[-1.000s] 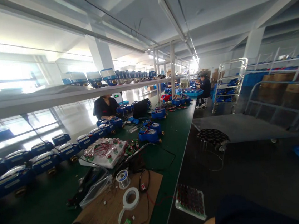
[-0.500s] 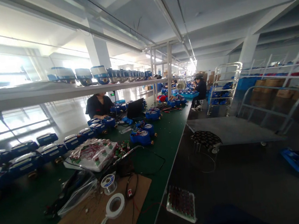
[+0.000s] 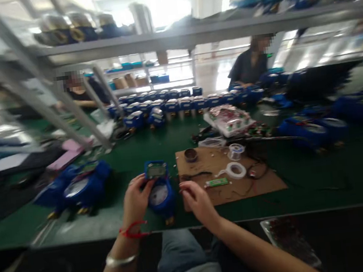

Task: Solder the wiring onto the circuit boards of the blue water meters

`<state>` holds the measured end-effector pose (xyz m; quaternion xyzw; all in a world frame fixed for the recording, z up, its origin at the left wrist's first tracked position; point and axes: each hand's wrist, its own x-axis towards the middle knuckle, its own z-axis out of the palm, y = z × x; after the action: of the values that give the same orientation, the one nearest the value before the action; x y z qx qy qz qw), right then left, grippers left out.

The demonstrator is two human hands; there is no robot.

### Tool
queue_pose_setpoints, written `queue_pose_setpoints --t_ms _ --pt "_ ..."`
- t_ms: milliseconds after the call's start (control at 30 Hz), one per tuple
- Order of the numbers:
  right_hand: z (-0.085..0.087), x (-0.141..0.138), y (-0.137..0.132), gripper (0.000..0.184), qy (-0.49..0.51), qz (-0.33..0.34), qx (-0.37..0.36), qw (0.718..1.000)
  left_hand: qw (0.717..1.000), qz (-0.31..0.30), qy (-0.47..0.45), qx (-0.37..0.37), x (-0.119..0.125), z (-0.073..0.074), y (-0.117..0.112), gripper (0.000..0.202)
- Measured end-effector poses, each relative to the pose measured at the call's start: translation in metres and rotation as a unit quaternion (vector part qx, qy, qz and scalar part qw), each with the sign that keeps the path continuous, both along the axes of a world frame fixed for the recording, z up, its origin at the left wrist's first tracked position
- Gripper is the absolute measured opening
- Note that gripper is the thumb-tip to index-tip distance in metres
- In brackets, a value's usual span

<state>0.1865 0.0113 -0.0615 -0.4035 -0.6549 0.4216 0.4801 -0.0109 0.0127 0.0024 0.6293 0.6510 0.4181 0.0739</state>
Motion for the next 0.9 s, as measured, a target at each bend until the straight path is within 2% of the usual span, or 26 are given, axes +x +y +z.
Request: queue_pose_setpoints --t_ms 100,167,300,400,467,500,600,667,900 --pt "0.005 -0.012 0.012 0.034 0.023 0.035 -0.028 0.999 0.999 -0.022 -0.028 -0.036 -0.021 -0.001 -0.019 0.027" --pt "0.005 -0.020 0.015 0.042 0.009 0.036 -0.039 0.999 0.997 -0.052 -0.034 -0.043 -0.023 0.001 -0.017 0.023" --pt "0.000 -0.031 0.014 0.054 -0.021 0.059 -0.059 0.996 0.993 -0.069 -0.080 -0.053 -0.024 0.002 -0.015 0.023" --pt "-0.002 -0.035 0.012 0.059 -0.030 0.064 -0.071 0.995 0.989 -0.079 -0.123 -0.036 -0.030 0.002 -0.016 0.051" --pt "-0.002 -0.036 0.012 0.061 -0.034 0.067 -0.080 0.994 0.987 -0.112 -0.111 -0.024 -0.035 0.006 -0.013 0.071" --pt "-0.001 -0.036 0.012 0.062 -0.036 0.069 -0.084 0.993 0.986 -0.137 -0.090 -0.022 -0.038 0.009 -0.011 0.074" --pt "-0.001 -0.035 0.013 0.064 -0.038 0.077 -0.089 0.992 0.977 -0.209 -0.024 -0.017 -0.045 0.021 -0.002 0.068" --pt "-0.002 -0.035 0.014 0.063 -0.040 0.081 -0.087 0.992 0.973 -0.229 -0.003 -0.023 -0.049 0.026 0.003 0.063" --pt "-0.008 -0.037 0.018 0.059 -0.032 0.082 -0.085 0.992 0.979 -0.201 -0.026 -0.029 -0.055 0.025 0.007 0.056"
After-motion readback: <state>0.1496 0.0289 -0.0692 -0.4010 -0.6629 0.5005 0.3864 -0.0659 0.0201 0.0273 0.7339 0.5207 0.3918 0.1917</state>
